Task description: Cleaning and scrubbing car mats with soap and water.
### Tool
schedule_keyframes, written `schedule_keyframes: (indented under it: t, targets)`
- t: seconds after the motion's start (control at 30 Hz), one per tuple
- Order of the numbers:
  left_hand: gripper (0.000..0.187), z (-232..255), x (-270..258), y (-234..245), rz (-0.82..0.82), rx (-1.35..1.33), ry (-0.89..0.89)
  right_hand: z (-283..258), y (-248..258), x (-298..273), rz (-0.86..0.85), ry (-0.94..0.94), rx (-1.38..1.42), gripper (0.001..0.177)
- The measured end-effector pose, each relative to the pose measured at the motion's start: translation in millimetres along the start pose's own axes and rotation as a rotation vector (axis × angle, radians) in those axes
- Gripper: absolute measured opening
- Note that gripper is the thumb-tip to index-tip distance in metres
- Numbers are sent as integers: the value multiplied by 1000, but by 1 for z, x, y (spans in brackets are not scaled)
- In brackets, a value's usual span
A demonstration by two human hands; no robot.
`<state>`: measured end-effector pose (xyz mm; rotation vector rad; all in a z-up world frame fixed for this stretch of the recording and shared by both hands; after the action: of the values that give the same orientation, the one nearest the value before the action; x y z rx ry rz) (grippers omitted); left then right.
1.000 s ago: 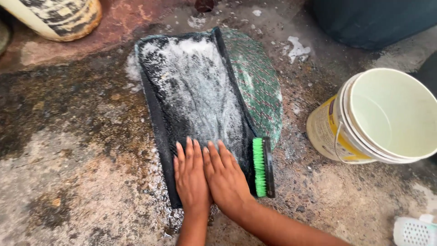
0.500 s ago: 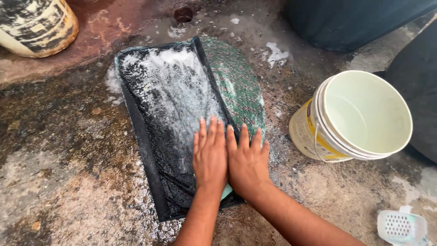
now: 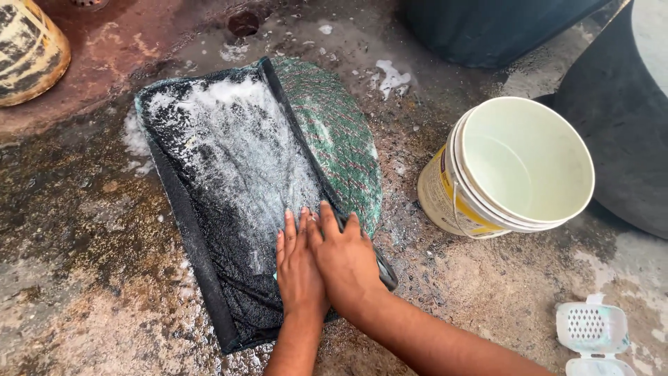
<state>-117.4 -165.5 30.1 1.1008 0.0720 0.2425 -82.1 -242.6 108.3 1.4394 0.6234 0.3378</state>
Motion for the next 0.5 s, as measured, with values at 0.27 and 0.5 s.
schedule_keyframes:
  t: [0.27,0.5]
  targets:
    - [60,-49,58,19,163,-48,95,-22,21,65,271,175,-78,58]
    - [67,-83,79,44,-59,236,268,-44,-12,120,367,415,16,58]
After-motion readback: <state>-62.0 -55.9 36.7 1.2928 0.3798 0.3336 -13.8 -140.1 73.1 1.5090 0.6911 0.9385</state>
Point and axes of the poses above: each hand's wrist, its own x-axis towards the middle knuckle, its own y-axis out of the back of the hand, z = x × y, the point moved 1 cm from there along x, towards the middle knuckle, and after that the axes turned 3 degrees about -x, right-handed, at the moved point
